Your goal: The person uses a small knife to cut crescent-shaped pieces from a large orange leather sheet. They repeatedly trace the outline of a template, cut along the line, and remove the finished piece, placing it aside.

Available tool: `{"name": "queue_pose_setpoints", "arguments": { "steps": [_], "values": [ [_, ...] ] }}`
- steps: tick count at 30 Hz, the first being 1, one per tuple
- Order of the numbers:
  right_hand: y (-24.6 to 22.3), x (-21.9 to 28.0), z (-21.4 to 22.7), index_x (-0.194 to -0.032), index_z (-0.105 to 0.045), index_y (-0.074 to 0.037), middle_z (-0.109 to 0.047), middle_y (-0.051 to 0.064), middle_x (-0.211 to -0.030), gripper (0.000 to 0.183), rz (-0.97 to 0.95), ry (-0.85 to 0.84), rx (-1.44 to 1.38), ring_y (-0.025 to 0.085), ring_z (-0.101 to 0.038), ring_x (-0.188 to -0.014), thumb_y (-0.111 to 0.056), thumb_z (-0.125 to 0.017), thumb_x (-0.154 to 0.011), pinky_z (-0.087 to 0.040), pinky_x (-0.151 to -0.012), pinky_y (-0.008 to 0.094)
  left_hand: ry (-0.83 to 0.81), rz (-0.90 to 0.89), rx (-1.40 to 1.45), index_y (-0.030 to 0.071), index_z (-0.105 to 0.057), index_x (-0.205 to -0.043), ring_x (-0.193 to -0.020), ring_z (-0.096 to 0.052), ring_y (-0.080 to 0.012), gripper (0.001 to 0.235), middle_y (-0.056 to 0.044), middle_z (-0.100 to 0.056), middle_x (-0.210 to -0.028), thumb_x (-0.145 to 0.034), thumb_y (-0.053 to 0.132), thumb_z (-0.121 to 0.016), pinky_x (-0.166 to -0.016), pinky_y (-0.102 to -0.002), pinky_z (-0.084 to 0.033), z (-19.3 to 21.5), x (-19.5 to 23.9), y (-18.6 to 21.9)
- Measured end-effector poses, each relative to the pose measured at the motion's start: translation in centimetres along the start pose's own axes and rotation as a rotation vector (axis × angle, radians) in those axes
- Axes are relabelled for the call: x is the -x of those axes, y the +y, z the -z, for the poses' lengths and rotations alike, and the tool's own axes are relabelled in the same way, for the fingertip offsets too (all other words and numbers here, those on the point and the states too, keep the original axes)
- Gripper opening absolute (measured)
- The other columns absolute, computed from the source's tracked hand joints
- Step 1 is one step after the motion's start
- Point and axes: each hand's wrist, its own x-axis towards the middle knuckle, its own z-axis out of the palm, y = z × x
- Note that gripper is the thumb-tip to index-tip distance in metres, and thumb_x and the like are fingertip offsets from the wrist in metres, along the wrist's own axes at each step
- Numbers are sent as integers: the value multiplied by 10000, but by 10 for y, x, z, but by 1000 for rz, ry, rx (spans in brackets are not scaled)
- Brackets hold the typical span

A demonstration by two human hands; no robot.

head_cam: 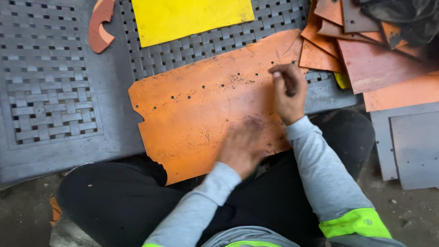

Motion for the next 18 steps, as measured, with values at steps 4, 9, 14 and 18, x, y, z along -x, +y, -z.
{"name": "queue_pose_setpoints", "arguments": {
  "steps": [4,9,14,18],
  "values": [
    [-1,-1,12,-1047,-658,-16,-531,-2,-843,100,-225,36,88,61,-433,-744,-53,-580,-1096,-357,-661,233,129,285,-134,57,-227,-1618,-1561,-155,-307,910,-161,-198,-1689,-965,658,-432,-1249,-540,-120,15,8,-85],
    [-8,-8,17,-1094,-623,1,-603,-9,-975,97,-106,25,-48,39,-507,-854,-56,-550,-1122,-434,-762,211,345,665,-168,-22,-217,-1602,-1546,-83,-439,872,-251,-140,-1683,-991,501,-554,-1198,-646,-80,35,16,-158],
    [-11,-12,9,-1126,-620,18,-657,30,-1046,133,-67,31,-104,72,-606,-927,-95,-552,-1148,-510,-827,235,400,233,-20,66,-468,-1494,-1535,-306,-440,699,-247,-385,-1609,-828,121,-674,-1258,-627,-194,0,-17,-60],
    [-13,-16,18,-1081,-617,19,-667,61,-1023,214,-86,123,-231,126,-653,-802,-166,-529,-1141,-547,-736,279,289,-33,221,14,-557,-1469,-1502,-328,-365,506,-232,-439,-1553,-1025,255,-592,-1235,-603,-209,-30,-83,35]
  ]
}}
